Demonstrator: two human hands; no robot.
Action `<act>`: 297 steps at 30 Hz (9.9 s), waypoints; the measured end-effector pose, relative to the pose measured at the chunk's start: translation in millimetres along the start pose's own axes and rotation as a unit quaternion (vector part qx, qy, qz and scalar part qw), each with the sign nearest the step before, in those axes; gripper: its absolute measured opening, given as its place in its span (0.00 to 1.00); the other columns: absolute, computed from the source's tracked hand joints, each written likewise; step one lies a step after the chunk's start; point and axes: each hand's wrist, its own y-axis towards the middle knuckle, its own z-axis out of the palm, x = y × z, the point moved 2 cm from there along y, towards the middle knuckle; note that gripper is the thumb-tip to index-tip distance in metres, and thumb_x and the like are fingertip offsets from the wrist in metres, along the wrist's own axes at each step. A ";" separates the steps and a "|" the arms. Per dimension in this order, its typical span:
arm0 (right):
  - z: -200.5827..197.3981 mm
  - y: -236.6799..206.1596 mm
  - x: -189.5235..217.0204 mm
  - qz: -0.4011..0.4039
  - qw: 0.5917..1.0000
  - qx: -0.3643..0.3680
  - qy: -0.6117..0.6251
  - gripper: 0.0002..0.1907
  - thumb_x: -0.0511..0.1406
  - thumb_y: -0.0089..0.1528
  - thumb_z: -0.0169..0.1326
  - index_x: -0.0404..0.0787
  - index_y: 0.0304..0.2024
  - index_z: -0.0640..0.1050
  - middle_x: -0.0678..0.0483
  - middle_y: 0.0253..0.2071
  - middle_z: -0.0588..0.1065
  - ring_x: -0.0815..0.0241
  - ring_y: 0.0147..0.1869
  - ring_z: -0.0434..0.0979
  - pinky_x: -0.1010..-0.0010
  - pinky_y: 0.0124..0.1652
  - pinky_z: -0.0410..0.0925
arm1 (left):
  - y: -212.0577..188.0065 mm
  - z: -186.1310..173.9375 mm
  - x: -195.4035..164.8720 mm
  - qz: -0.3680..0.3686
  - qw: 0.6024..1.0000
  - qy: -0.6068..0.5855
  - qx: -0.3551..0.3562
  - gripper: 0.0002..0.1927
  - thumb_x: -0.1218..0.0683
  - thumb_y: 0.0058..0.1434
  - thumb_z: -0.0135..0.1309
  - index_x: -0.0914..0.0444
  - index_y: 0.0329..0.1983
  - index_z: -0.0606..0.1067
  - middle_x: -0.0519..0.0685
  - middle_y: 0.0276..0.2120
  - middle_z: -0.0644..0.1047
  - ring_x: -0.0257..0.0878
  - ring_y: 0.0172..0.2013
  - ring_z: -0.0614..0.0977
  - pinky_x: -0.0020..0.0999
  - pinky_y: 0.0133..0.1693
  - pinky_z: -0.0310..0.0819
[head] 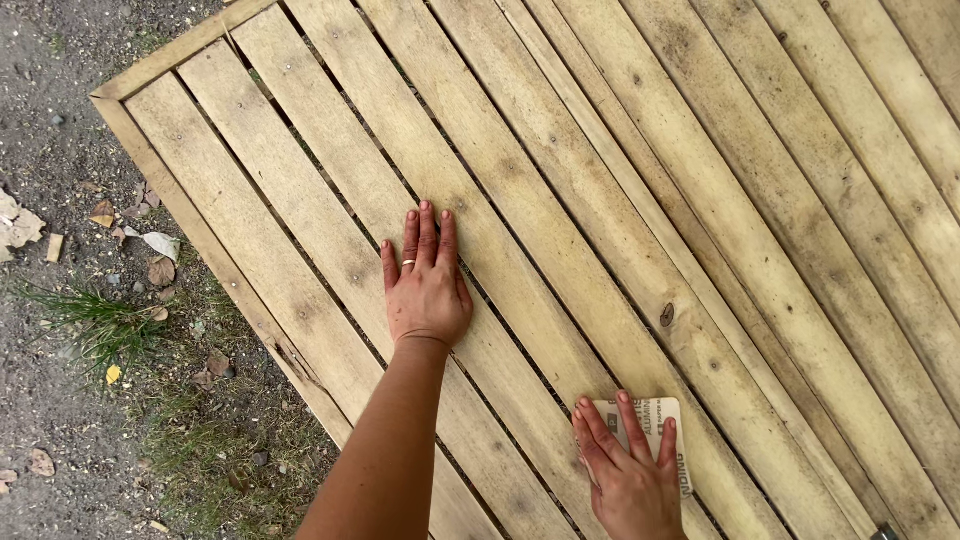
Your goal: The person sands the slatted wooden surface of a folding table outdoors, rubbing sandpaper back and forth across the planks with one hand while steadying the table with the other. They briefly handle a red sanding block, then continue sanding different sections of the tabletop.
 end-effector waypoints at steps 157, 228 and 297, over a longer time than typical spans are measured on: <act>78.8 -248.2 121.5 0.711 0.641 -0.269 0.105 0.27 0.38 0.64 0.44 0.48 0.67 0.68 0.48 0.73 0.61 0.45 0.80 0.55 0.43 0.74 0.47 | -223.6 83.1 -93.3 0.735 0.641 -0.049 0.215 0.31 0.72 0.54 0.54 0.62 0.63 0.75 0.54 0.62 0.76 0.48 0.60 0.78 0.36 0.53 0.75; 50.5 -166.5 77.7 0.827 0.497 -0.254 0.073 0.33 0.40 0.59 0.43 0.46 0.69 0.63 0.44 0.76 0.55 0.41 0.83 0.47 0.42 0.73 0.39 | -275.4 102.9 -331.3 0.706 0.637 0.113 0.286 0.32 0.49 0.65 0.48 0.43 0.74 0.58 0.35 0.76 0.48 0.44 0.76 0.46 0.51 0.72 0.35; 49.9 -161.5 104.3 0.865 0.444 -0.187 0.140 0.32 0.42 0.55 0.45 0.52 0.64 0.66 0.50 0.73 0.54 0.49 0.79 0.46 0.44 0.71 0.39 | -223.4 108.0 -253.8 0.781 0.592 0.044 0.195 0.34 0.62 0.58 0.51 0.59 0.70 0.65 0.47 0.72 0.60 0.46 0.72 0.59 0.53 0.68 0.55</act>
